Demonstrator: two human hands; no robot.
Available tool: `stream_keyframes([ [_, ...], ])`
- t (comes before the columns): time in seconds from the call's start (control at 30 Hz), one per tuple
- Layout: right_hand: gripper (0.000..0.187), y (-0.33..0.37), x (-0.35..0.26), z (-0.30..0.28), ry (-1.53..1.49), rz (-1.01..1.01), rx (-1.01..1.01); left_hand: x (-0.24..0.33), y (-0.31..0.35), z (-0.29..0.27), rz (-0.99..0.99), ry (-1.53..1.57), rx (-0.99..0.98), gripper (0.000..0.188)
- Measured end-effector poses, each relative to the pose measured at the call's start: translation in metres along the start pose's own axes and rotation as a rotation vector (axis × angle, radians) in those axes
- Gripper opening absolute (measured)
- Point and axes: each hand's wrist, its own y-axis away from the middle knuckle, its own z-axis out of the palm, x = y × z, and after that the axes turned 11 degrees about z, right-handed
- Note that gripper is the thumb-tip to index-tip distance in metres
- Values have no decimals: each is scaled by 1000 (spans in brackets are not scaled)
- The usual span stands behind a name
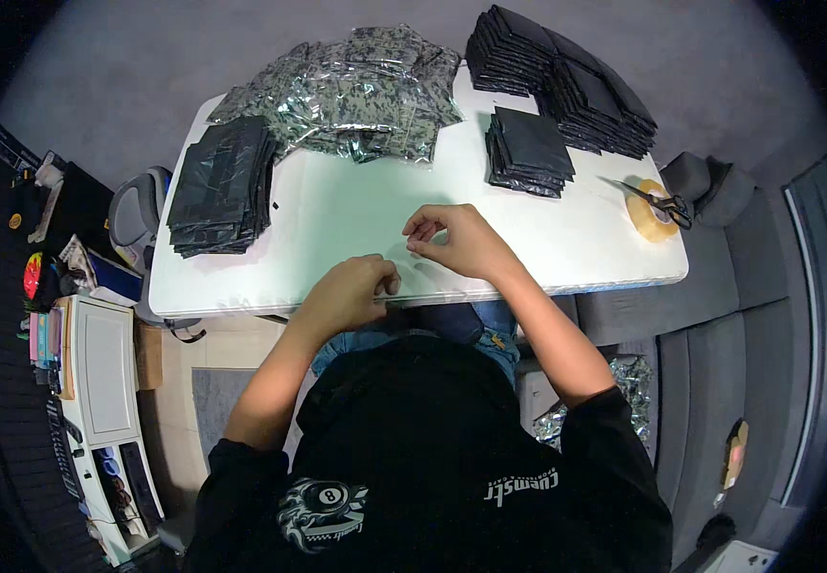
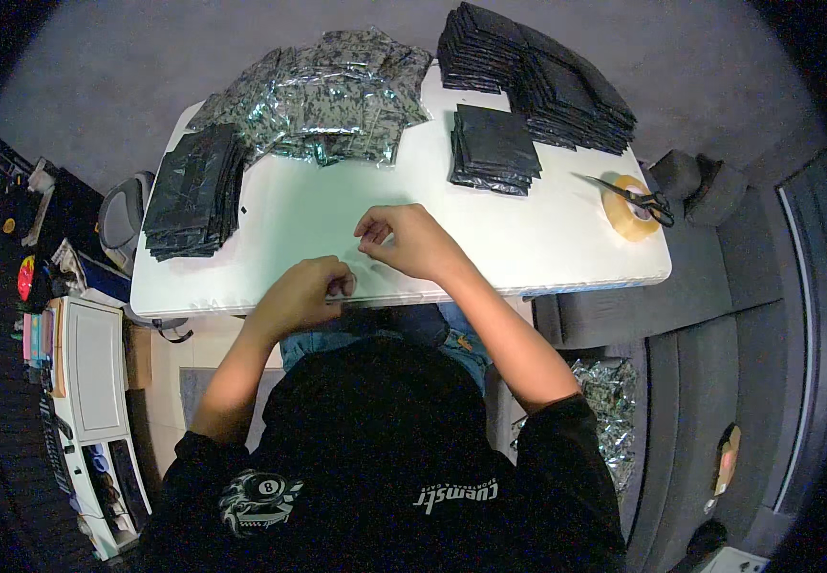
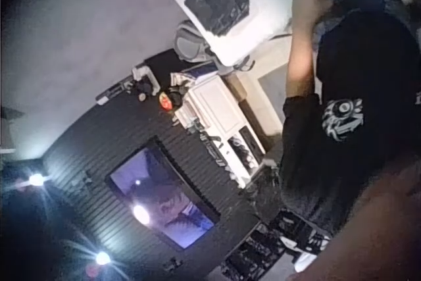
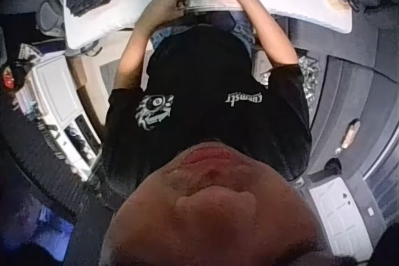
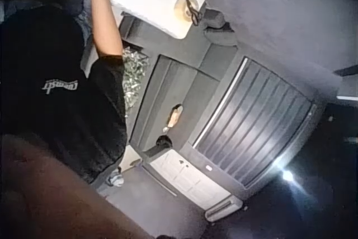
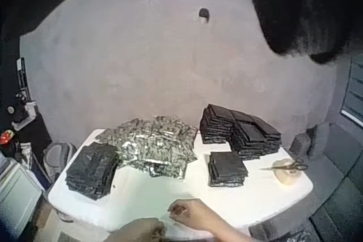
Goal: The recorder is packaging circuit boards into anti-static bags and then into larger black bags.
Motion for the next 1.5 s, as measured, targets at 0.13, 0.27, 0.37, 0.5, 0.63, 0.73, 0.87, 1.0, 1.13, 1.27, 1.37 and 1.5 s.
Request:
stream_keyframes([
  [0.13,20,-1,-1,0,1,-9,3,-5,5,-6,95,-66,6,22],
  [0.27,19,-3,1,1,-13,-15,-15,-16,6,-22,53,210,-10,22],
  [0.37,20,-4,0,2,-22,-17,-23,-15,5,-25,-1,278,98,13],
  [0.5,16,-8,8,6,-13,-82,41,-13,2,-15,-115,437,146,11],
  [0.63,15,-5,3,2,-10,103,57,-6,-11,-22,-266,223,283,27],
  [0.73,38,-9,-11,4,166,181,99,-47,-9,-4,-160,402,475,38],
  [0.87,36,-16,9,4,87,15,154,-50,-31,-4,148,48,371,39],
  [1.0,65,-34,30,19,-810,133,-101,-13,-68,12,127,743,479,53],
  [1.13,77,-40,-21,56,-1236,181,100,10,-88,45,263,372,762,75],
  [1.27,88,-22,-13,54,-1399,216,-219,-5,-90,15,210,-124,791,52],
  [1.37,92,-21,-4,34,-941,212,-305,-40,-99,-13,113,-262,838,34],
  [1.5,44,-72,34,0,-486,91,-52,-94,-107,-54,-170,200,645,31],
])
